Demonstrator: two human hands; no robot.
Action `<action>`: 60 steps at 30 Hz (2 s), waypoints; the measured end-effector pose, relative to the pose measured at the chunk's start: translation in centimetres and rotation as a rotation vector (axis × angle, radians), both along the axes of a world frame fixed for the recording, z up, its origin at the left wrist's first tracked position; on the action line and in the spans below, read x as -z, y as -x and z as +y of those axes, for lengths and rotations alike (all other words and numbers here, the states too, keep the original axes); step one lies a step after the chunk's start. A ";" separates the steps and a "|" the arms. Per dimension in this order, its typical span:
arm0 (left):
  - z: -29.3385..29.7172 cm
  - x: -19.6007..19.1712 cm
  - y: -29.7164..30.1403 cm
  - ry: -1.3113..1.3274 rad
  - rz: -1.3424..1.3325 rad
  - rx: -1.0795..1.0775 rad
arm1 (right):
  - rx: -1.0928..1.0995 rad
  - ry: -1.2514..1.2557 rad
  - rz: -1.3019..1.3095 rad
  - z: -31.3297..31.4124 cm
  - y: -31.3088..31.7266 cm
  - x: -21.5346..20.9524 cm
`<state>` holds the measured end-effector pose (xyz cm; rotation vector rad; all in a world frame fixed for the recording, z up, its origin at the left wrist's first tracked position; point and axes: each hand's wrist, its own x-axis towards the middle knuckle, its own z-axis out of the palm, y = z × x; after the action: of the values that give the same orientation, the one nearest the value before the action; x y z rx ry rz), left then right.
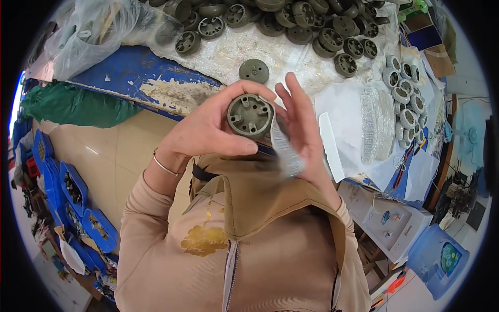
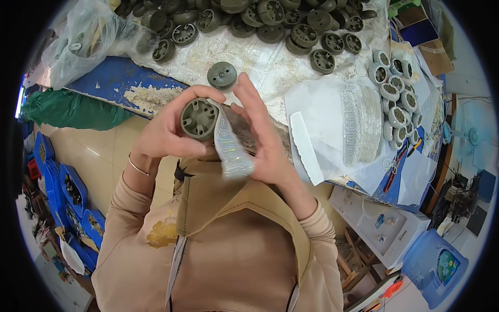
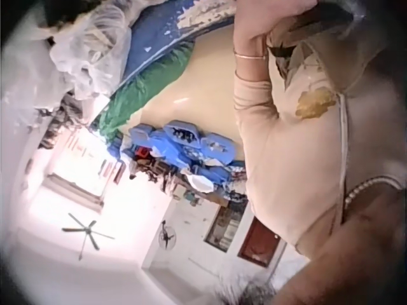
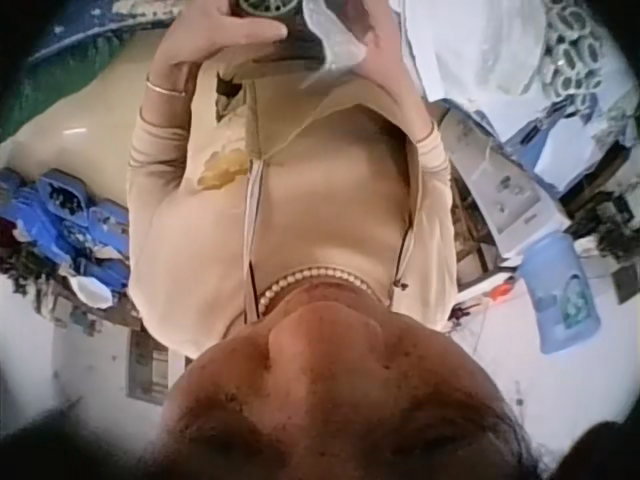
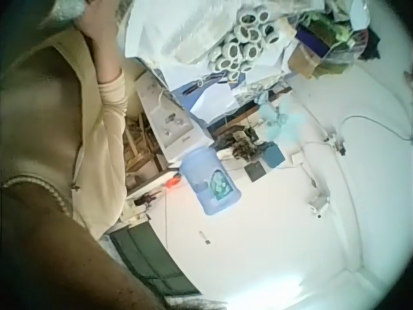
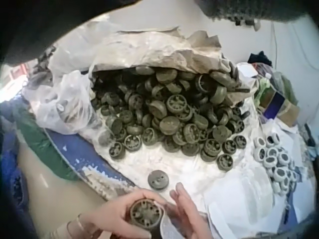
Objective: The recorder is wrapping circular industrial parts in protective paper and arranging them on a workbench.
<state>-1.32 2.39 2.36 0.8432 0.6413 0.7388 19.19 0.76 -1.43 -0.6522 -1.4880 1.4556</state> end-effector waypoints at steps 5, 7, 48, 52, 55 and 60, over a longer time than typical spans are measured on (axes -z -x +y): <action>-0.3 0.7 -0.5 -0.007 0.131 -0.022 | 0.118 0.367 0.189 -1.2 -0.7 -1.8; -0.3 0.7 -0.6 -0.037 0.148 -0.027 | 0.145 0.366 0.250 -1.5 -1.3 -1.1; -2.4 4.5 -5.7 -0.421 0.299 -0.291 | 0.243 0.609 0.051 -5.5 -3.5 -2.4; -2.1 2.6 -4.9 -0.219 0.079 -0.135 | 0.341 0.569 0.233 -5.6 -3.0 -1.9; -2.1 2.4 -4.5 -0.043 -0.028 -0.100 | 0.312 0.592 0.191 -5.3 -3.6 -2.7; -2.1 3.5 -4.2 -0.151 -0.023 -0.111 | 0.400 0.612 0.174 -5.8 -3.4 -2.2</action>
<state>2.87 0.27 -1.14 0.9422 0.6211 0.9046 22.63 -5.02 0.74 -1.0860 -0.7078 1.5933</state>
